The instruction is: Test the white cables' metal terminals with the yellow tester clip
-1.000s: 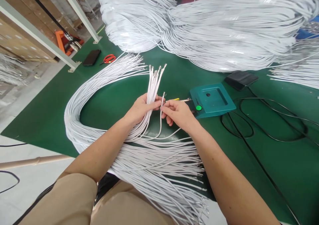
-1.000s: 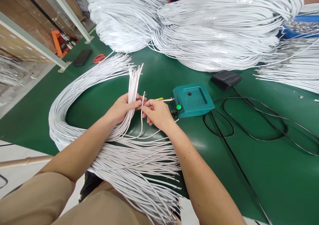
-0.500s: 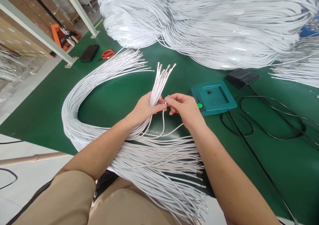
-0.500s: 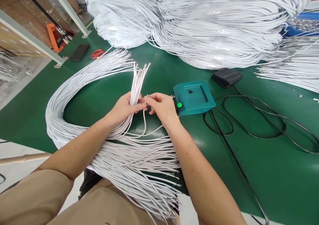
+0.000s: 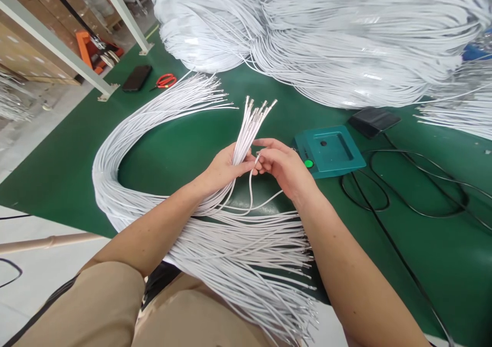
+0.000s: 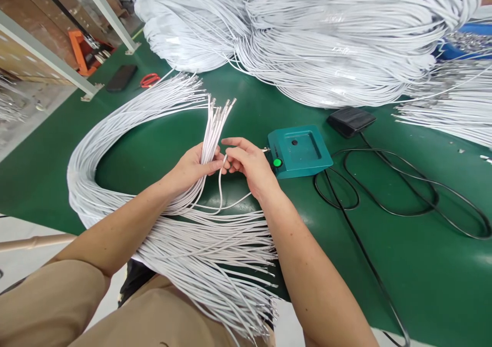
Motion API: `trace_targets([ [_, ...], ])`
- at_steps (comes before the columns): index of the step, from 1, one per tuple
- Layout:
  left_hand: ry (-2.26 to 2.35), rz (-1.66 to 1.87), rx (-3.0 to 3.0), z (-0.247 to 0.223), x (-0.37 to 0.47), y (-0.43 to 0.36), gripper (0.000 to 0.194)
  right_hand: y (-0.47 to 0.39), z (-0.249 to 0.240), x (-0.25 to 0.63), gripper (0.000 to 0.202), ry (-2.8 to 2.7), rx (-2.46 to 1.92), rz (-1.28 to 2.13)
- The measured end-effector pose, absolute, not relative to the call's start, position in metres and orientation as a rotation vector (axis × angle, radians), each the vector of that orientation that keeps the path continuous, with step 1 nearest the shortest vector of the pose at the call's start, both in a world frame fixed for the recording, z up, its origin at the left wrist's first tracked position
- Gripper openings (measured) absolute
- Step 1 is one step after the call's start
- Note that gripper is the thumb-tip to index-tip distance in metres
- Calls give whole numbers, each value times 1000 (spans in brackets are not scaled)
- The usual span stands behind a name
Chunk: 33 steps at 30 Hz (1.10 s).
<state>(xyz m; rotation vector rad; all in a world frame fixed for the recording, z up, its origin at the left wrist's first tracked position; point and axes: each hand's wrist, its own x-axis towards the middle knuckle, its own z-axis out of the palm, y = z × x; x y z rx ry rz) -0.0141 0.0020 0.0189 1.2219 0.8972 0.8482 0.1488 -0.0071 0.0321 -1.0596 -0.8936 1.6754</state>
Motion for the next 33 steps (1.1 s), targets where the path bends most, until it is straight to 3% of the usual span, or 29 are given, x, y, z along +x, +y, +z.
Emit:
trace_targets([
  [16, 925, 889, 1303, 15, -19, 4, 27, -7, 27, 159, 26, -887, -1099, 1645],
  [25, 998, 939, 1267, 18, -16, 3, 30, -9, 40, 159, 10, -1107, -1385, 1473],
  [33, 1039, 930, 1273, 19, -14, 3, 31, -10, 38, 153, 34, -1317, -1294, 1323],
])
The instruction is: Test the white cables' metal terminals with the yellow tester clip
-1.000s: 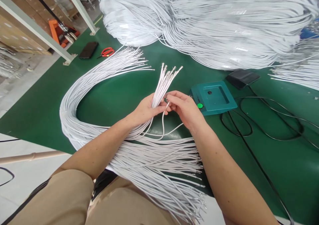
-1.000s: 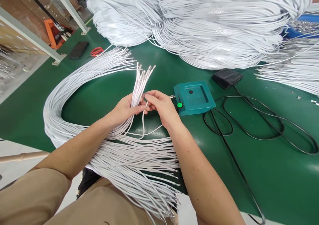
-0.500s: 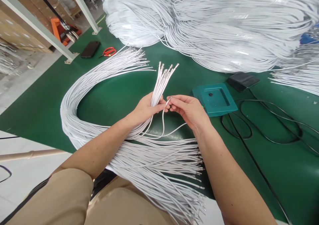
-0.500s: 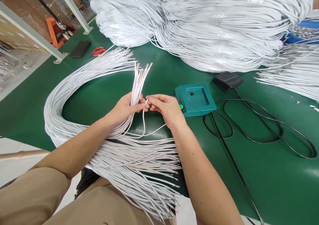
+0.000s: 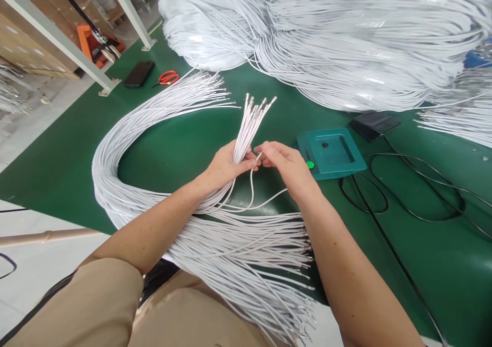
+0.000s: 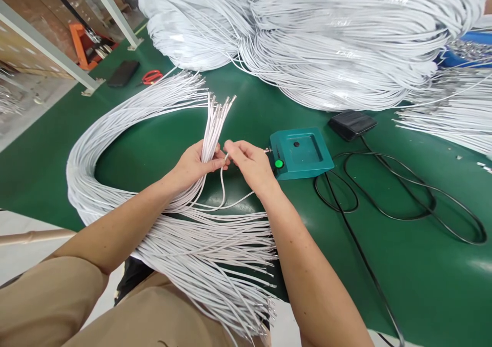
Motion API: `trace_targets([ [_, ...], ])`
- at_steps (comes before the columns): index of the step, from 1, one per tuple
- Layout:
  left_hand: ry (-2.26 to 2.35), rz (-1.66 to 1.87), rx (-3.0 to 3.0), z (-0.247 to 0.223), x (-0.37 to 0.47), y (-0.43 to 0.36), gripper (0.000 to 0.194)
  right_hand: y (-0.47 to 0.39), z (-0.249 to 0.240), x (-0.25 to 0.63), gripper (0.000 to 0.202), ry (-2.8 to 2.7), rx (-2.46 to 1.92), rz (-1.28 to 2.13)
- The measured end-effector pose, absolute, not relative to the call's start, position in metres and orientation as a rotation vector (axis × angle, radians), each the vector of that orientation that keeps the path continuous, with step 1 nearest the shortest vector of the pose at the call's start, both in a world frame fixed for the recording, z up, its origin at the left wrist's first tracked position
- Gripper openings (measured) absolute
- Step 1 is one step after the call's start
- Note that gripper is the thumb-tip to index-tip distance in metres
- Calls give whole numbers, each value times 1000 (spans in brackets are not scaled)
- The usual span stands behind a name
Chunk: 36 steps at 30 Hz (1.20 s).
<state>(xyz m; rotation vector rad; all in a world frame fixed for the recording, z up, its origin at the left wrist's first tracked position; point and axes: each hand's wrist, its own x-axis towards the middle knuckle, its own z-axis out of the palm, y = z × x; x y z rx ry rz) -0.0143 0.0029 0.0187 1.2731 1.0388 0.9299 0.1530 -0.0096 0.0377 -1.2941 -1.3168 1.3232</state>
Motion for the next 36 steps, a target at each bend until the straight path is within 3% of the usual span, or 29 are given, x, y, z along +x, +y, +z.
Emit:
trace_targets([
  [8, 1025, 931, 1301, 16, -17, 2, 30, -9, 32, 154, 15, -1450, -1388, 1168],
  [14, 885, 829, 1041, 16, -18, 4, 42, -9, 17, 153, 29, -2091, -1380, 196],
  [19, 899, 780, 919, 12, -17, 9, 43, -5, 20, 166, 24, -2343, -1418, -184],
  [26, 977, 794, 1048, 8, -15, 12, 38, 5, 24, 187, 17, -2432, -1602, -124],
  [36, 1110, 803, 1138, -11, -11, 20, 37, 10, 22, 191, 24, -2355, -1554, -128],
])
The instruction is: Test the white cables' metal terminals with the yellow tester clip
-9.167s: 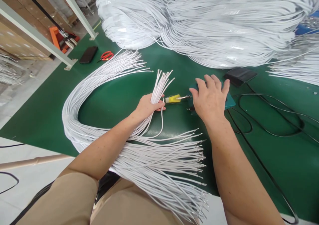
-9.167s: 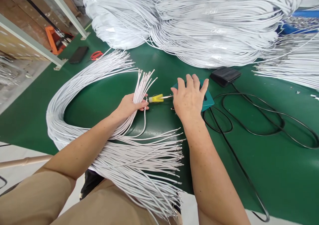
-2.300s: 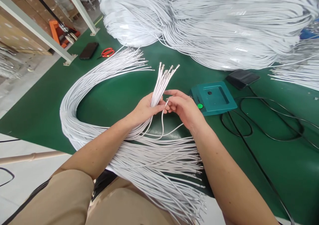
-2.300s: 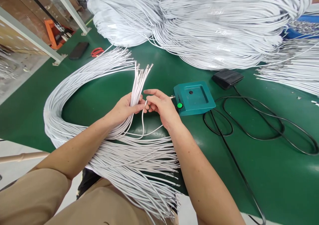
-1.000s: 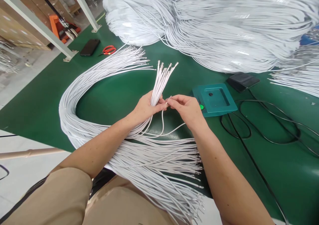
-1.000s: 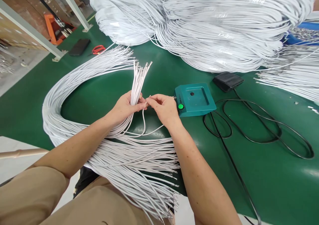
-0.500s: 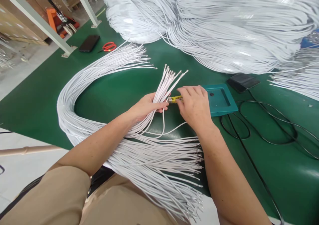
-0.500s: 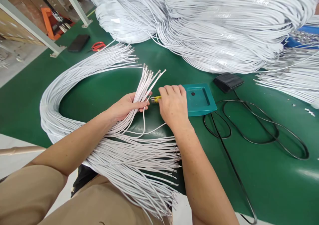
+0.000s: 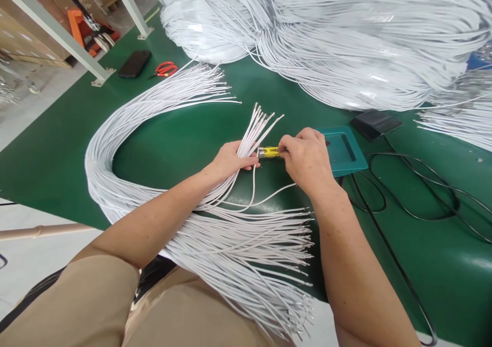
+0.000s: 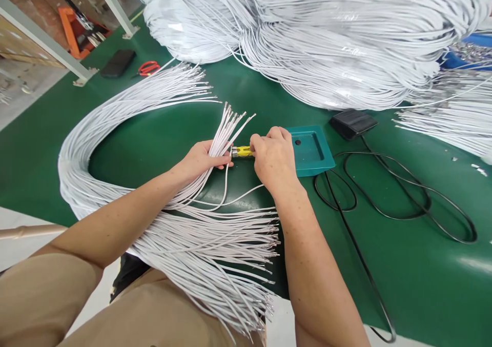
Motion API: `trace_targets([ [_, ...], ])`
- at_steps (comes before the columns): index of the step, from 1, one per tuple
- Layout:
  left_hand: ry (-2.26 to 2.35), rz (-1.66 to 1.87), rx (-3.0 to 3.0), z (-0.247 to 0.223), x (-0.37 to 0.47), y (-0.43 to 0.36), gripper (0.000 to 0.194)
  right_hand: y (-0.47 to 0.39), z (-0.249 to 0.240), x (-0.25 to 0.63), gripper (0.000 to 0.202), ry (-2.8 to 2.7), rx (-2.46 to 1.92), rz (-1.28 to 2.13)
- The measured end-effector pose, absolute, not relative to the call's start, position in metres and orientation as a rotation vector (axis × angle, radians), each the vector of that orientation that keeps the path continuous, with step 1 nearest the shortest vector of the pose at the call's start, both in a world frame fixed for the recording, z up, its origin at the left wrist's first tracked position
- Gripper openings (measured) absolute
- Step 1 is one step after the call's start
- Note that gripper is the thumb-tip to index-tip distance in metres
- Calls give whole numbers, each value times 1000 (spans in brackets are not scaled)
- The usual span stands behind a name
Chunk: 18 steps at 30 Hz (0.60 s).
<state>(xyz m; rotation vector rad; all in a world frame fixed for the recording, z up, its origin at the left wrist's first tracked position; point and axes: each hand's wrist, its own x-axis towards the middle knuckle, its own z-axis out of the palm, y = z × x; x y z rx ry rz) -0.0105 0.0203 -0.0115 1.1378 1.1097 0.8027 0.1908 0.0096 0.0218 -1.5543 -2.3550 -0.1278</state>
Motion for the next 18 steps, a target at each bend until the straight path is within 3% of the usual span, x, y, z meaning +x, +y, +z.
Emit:
trace_targets([
  [10, 1201, 763, 1267, -11, -8, 19, 34, 6, 23, 193, 16, -2336, -1619, -174],
  [18, 1186, 770, 1149, -5, -11, 19, 33, 1, 14, 208, 45, -2028, -1963, -376],
])
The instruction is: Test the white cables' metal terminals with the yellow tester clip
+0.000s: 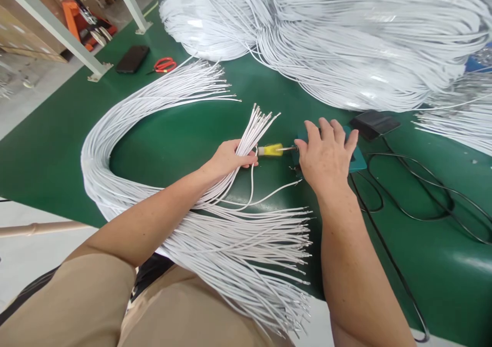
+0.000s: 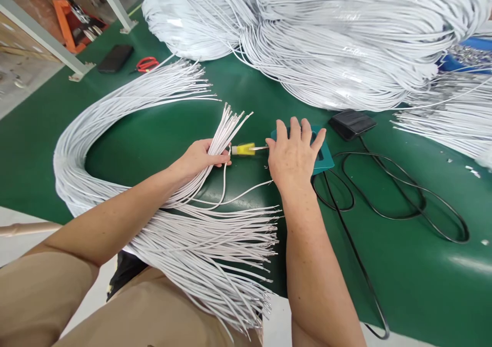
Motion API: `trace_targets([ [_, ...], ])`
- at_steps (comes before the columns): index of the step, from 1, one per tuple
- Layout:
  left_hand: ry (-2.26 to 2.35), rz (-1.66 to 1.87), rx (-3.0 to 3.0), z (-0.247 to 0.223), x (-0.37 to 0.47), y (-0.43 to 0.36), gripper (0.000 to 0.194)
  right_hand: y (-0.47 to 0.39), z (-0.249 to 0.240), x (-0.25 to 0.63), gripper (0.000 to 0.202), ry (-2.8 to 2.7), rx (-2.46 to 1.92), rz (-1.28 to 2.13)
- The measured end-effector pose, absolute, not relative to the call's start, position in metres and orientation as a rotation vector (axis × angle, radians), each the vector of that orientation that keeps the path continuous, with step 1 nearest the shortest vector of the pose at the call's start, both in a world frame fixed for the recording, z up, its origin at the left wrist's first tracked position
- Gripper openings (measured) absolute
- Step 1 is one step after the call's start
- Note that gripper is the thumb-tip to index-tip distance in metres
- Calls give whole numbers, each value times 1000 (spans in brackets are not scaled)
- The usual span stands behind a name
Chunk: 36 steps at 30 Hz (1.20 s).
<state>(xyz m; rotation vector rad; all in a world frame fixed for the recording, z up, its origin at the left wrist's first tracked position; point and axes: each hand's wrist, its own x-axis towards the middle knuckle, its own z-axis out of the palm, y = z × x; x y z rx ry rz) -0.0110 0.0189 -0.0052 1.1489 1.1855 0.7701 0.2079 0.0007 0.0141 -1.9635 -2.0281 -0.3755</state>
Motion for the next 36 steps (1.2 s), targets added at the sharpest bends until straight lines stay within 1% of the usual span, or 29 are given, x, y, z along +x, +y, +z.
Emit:
trace_targets([
  [4, 1126, 849, 1125, 1, -16, 17, 34, 2, 17, 207, 43, -2000, -1879, -328],
  [6, 1095, 883, 1122, 6, -18, 15, 37, -1, 24, 202, 36, -1979, -1756, -223],
  [9, 1058, 915, 1121, 10, -18, 13, 42, -10, 39, 185, 21, -2056, -1427, 161],
  [11, 1042, 937, 1119, 10, -18, 12, 45, -19, 45, 168, 17, -2216, -1166, 481],
  [13, 1035, 936, 1110, 9, -18, 12, 47, -29, 48, 151, 15, -2423, -1052, 649],
  [15, 1041, 918, 1094, 9, -18, 12, 48, -38, 47, 136, 17, -2638, -1119, 645],
  [17, 1058, 898, 1080, 10, -18, 12, 43, -43, 47, 127, 21, -2790, -1310, 666],
  [19, 1086, 878, 1051, 10, -19, 13, 39, -44, 50, 126, 25, -2839, -1481, 848],
  [21, 1106, 858, 1021, 10, -19, 13, 36, -40, 54, 133, 28, -2740, -1562, 1093],
  [22, 1107, 854, 1017, 9, -19, 12, 35, -36, 56, 138, 30, -2613, -1588, 1154],
  [25, 1066, 841, 1067, 9, -19, 10, 33, -21, 55, 154, 29, -1977, -1688, 1076],
  [28, 1030, 788, 1169, 9, -18, 8, 32, -11, 49, 162, 24, -1506, -1587, 1081],
  [31, 1009, 806, 1179, 10, -20, 10, 32, -11, 45, 158, 25, -1423, -1460, 1267],
  [34, 924, 879, 1076, 10, -21, 13, 33, -15, 42, 149, 28, -1482, -1395, 1468],
  [36, 885, 906, 1046, 10, -22, 14, 31, -16, 40, 146, 27, -1538, -1412, 1529],
])
